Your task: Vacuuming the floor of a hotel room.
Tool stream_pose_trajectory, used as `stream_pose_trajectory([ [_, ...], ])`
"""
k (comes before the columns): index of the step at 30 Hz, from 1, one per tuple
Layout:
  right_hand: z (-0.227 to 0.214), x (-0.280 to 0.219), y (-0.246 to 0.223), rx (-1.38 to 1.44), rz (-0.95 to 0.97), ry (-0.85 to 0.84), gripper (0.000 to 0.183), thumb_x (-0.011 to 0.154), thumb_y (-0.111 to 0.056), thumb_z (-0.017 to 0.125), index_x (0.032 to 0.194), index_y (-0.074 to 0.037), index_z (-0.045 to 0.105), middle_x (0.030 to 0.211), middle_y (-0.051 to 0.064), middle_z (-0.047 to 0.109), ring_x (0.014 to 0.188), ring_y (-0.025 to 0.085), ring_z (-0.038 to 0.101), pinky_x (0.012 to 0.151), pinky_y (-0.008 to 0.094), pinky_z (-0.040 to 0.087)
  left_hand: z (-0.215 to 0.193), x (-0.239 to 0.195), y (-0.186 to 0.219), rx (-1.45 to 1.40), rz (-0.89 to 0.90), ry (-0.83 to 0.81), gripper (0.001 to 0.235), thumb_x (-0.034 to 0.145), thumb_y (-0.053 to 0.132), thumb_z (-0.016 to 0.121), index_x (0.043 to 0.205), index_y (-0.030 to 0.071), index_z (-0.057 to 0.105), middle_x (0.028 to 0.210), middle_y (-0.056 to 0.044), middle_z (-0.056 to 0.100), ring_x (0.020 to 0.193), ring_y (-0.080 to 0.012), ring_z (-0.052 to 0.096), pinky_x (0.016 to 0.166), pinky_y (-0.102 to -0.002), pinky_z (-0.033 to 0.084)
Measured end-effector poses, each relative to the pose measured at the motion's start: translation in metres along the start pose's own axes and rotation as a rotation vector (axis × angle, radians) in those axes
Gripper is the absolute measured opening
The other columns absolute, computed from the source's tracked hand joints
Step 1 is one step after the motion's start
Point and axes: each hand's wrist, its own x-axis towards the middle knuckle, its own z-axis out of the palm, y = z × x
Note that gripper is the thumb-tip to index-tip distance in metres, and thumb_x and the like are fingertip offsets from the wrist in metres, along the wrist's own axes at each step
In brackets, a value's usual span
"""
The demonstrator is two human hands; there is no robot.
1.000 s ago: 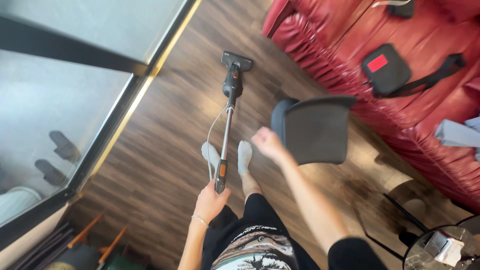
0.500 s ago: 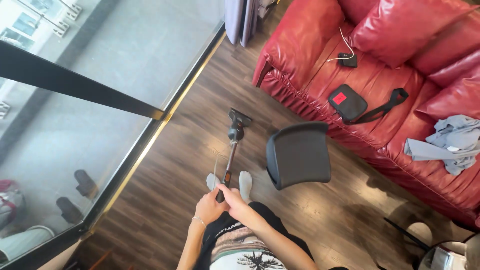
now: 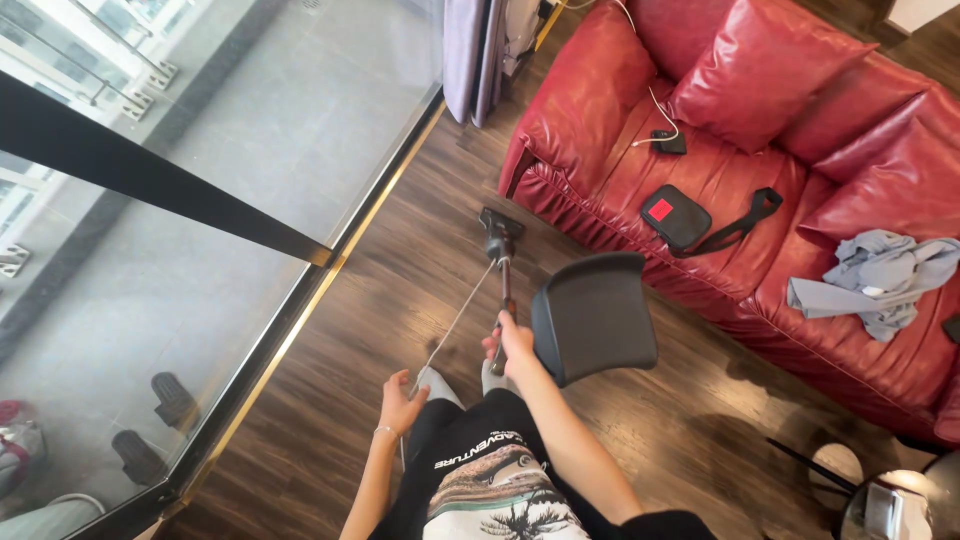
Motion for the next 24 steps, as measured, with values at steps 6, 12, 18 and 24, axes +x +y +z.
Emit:
stream_pose_trajectory([
  [6, 0.001, 0.017, -0.009, 0.098, -0.059, 0.066, 0.035, 0.095, -0.034, 0.070, 0.079, -0.007, 0.055, 0.064, 0.001, 0.052, 0.046, 0.011, 0.046, 0.041, 0.032, 0.037, 0.013, -0.005, -0.054, 0.170, -0.323, -0.380, 0.040, 0.092, 0.045, 0.072, 0.099, 0.007, 0.082, 0.085, -0.012, 0.076, 0.088, -0.0286, 0.074, 0.082, -0.042, 0.057],
  [12, 0.024, -0.015, 0.038, 0.144, -0.025, 0.162, 0.037, 0.095, -0.038, 0.068, 0.078, -0.009, 0.054, 0.062, 0.000, 0.051, 0.044, 0.012, 0.044, 0.040, 0.033, 0.035, -0.010, -0.023, -0.078, 0.032, -0.360, -0.018, 0.037, 0.096, 0.044, 0.065, 0.103, 0.011, 0.081, 0.086, -0.014, 0.075, 0.083, -0.0238, 0.070, 0.078, -0.040, 0.055],
  [18, 0.031, -0.057, 0.083, 0.225, 0.051, 0.173, 0.038, 0.096, -0.039, 0.069, 0.079, -0.009, 0.054, 0.065, 0.000, 0.050, 0.045, 0.012, 0.044, 0.042, 0.032, 0.037, -0.033, -0.036, -0.071, 0.019, -0.556, 0.111, 0.039, 0.096, 0.046, 0.064, 0.106, 0.012, 0.079, 0.073, -0.015, 0.068, 0.067, -0.0256, 0.063, 0.070, -0.040, 0.052],
  [24, 0.039, -0.015, 0.072, 0.195, -0.056, 0.112, 0.035, 0.096, -0.039, 0.069, 0.084, -0.009, 0.056, 0.070, 0.003, 0.054, 0.046, 0.015, 0.047, 0.042, 0.036, 0.040, -0.020, -0.033, -0.092, -0.004, -0.481, -0.149, 0.038, 0.095, 0.045, 0.064, 0.100, 0.011, 0.082, 0.089, -0.016, 0.077, 0.085, -0.0280, 0.073, 0.079, -0.039, 0.054],
])
